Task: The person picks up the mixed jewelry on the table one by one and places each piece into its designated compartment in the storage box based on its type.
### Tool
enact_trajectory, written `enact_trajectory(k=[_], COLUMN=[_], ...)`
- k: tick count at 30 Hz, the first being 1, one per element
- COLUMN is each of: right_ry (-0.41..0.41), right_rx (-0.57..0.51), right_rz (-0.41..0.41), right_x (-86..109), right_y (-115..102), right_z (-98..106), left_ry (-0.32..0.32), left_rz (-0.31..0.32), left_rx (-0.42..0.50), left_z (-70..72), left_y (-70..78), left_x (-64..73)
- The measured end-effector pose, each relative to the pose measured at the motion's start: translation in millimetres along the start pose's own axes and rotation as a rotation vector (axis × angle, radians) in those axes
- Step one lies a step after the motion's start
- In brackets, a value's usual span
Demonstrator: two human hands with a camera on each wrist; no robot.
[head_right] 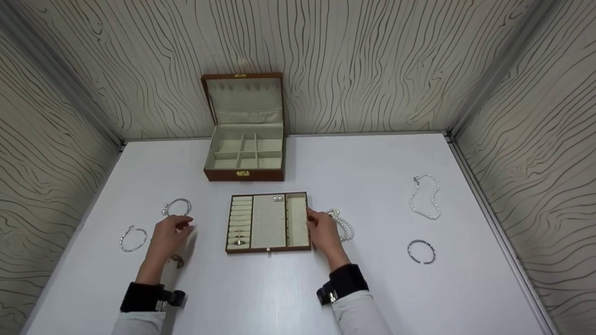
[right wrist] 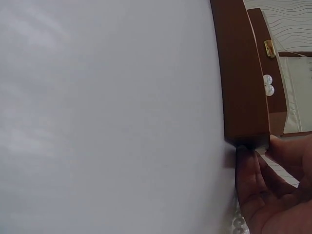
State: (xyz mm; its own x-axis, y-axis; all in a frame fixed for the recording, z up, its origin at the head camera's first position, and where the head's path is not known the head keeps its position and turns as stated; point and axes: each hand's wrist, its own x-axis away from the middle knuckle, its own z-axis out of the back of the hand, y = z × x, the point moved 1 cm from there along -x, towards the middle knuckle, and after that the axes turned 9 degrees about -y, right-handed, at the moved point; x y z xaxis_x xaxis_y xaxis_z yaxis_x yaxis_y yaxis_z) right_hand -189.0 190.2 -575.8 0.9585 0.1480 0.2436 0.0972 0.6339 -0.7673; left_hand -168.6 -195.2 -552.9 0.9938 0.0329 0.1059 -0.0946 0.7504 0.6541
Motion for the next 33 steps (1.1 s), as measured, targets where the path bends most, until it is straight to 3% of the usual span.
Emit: enact_trajectory(k=[5,8,14,25,33], right_ry=[0.0,0.004,0.013,0.027,0.02], right_rx=[-0.011,-0.009,-0.012,0.001,-0.014], right_rz=[0.005,0.011,0.019,0.03,0.022], right_x=[1.4,1.4,1.3,0.8,1.4], right_y=[-0.4,0.0,0.4,0.7,0.3], right_z=[0.2,0.4,0.1,-0.4,0.3], left_ry=[0.112,0.132,0.088,0.05,0.051], left_rz=[0.085,0.126,0.14,0.099,0.093], left_rx=[-0.036,-0.052,-0.084,-0.221,-0.236], left_z=[14.3,18.8,20.3,18.6,16.2], left_y=[-22.9,-32.7,-41.2,-38.7,-39.5], left_x=[-1.2,-2.6,-6.0,-10.3,-10.5])
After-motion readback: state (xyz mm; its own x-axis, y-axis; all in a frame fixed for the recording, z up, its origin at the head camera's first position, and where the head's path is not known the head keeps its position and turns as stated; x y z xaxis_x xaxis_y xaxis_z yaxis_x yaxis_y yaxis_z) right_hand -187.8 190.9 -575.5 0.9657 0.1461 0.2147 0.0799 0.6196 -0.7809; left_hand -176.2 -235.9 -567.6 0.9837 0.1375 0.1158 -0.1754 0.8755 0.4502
